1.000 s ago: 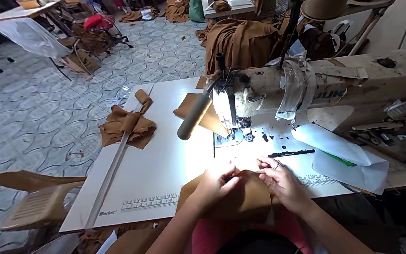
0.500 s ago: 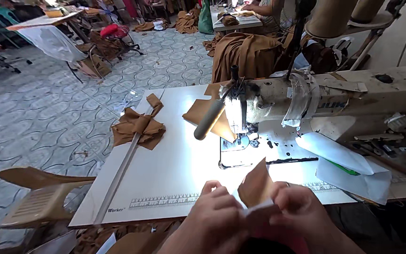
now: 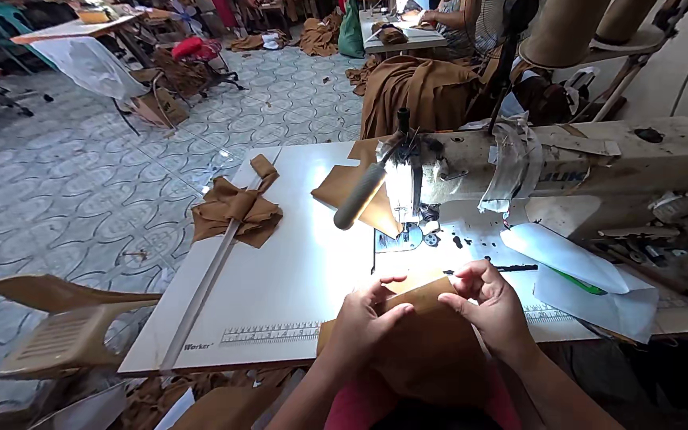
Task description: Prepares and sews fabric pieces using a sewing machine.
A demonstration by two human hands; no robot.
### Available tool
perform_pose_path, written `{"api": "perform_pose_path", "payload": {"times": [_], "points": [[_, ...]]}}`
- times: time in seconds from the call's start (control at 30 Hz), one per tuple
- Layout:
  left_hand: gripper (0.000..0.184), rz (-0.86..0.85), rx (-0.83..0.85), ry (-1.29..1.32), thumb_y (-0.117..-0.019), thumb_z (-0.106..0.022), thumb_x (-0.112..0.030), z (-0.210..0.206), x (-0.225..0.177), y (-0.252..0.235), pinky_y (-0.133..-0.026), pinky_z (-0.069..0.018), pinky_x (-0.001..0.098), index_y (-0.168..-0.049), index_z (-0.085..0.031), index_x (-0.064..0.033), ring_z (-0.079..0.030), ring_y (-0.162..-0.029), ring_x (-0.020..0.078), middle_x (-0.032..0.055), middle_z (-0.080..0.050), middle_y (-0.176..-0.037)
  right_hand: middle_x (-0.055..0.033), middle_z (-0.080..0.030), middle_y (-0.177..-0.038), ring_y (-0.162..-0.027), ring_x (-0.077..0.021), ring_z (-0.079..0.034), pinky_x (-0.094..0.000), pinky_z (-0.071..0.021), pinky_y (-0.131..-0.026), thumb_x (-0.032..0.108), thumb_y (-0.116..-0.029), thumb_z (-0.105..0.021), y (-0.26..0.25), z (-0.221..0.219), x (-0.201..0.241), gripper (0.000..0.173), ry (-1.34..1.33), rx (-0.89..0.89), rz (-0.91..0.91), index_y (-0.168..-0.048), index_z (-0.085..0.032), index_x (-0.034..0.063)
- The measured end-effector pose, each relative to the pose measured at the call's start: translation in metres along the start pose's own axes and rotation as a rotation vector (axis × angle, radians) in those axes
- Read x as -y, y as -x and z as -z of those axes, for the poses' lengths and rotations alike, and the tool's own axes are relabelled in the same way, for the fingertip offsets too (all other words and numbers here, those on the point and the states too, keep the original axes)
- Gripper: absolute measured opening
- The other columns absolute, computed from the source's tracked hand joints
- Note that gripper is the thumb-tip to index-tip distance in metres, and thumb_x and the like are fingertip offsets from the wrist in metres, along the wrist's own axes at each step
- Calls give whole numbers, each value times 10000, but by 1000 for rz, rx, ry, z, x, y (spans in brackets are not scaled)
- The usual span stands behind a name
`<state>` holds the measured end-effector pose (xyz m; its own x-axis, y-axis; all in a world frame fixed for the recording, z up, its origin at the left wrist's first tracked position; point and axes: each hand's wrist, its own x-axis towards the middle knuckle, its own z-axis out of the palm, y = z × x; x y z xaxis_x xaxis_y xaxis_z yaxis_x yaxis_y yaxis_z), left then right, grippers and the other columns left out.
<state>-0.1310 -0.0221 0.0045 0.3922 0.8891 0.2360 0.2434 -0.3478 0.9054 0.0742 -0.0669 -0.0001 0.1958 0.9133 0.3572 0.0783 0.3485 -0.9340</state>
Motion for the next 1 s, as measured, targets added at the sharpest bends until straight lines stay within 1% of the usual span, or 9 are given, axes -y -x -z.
{"api": "perform_pose_path", "payload": {"times": [0.13, 0.27, 0.33, 0.43, 0.53, 0.6, 0.7, 0.83, 1.0], "points": [[121, -21, -11, -2, -879, -721, -142, 0, 2, -1, -823, -525, 104, -917, -754, -32, -662, -833, -83, -48, -746, -849, 128, -672, -804, -722, 46, -652, -142, -565, -710, 28, -772, -815, 0, 2, -2, 366, -7, -8, 11, -1039, -570, 82], [91, -26, 15, 113, -897, -683, -92, 0, 4, 0, -812, -540, 103, -902, -743, -24, -660, -842, -89, -57, -736, -868, 141, -670, -795, -706, 47, -652, -140, -565, -698, 41, -772, -822, 0, 4, -3, 389, -29, 8, -12, -1060, -564, 86], [76, -24, 30, 176, -893, -679, -66, -1, 3, 1, -809, -551, 106, -902, -735, -15, -663, -843, -88, -65, -731, -873, 135, -684, -784, -695, 33, -663, -151, -566, -690, 26, -774, -812, -4, 7, 0, 476, -109, 87, -136, -1157, -532, 58], [63, 17, 66, 217, -895, -675, -51, -1, -4, 4, -786, -555, 106, -905, -727, -17, -664, -827, -90, -77, -730, -869, 81, -722, -899, -820, -7, -706, -196, -591, -794, 62, -764, -812, -12, 12, 2, 629, -199, 283, -355, -1299, -490, -16], [66, 7, 101, 237, -902, -677, -67, -4, -6, 6, -793, -567, 123, -920, -729, -31, -674, -838, -71, -74, -732, -888, 83, -728, -923, -852, 21, -684, -179, -572, -802, 72, -771, -796, -12, 7, 5, 338, -208, 412, -390, -1087, -680, 38], [76, -41, 108, 221, -906, -682, -82, -5, -5, 7, -805, -565, 123, -926, -738, -35, -674, -852, -69, -66, -735, -897, 91, -741, -875, -826, 25, -690, -183, -576, -782, 54, -813, -789, -11, 3, 3, 193, -282, 467, -313, -981, -697, 83], [82, -187, 124, 186, -908, -695, -99, -3, -4, 9, -848, -546, 121, -938, -728, -31, -665, -891, -75, -54, -738, -913, 131, -702, -769, -729, 58, -653, -141, -542, -694, 49, -802, -798, -11, -2, 6, 150, -326, 456, -304, -855, -691, 139], [96, -428, 193, 93, -942, -679, -180, 5, -4, 11, -914, -449, 167, -955, -674, -85, -623, -855, -36, -32, -700, -862, 164, -707, -791, -758, 82, -649, -126, -528, -703, 128, -834, -795, -13, 1, 5, 137, -416, 662, -244, -839, -677, 197], [95, -621, 344, 107, -972, -662, -173, 13, -18, 9, -1063, -430, 225, -948, -639, -84, -651, -879, 23, 2, -671, -839, 198, -650, -759, -728, 109, -607, -105, -497, -661, 127, -809, -786, -17, -2, 11, 163, -444, 935, -314, -814, -646, 212]]}}
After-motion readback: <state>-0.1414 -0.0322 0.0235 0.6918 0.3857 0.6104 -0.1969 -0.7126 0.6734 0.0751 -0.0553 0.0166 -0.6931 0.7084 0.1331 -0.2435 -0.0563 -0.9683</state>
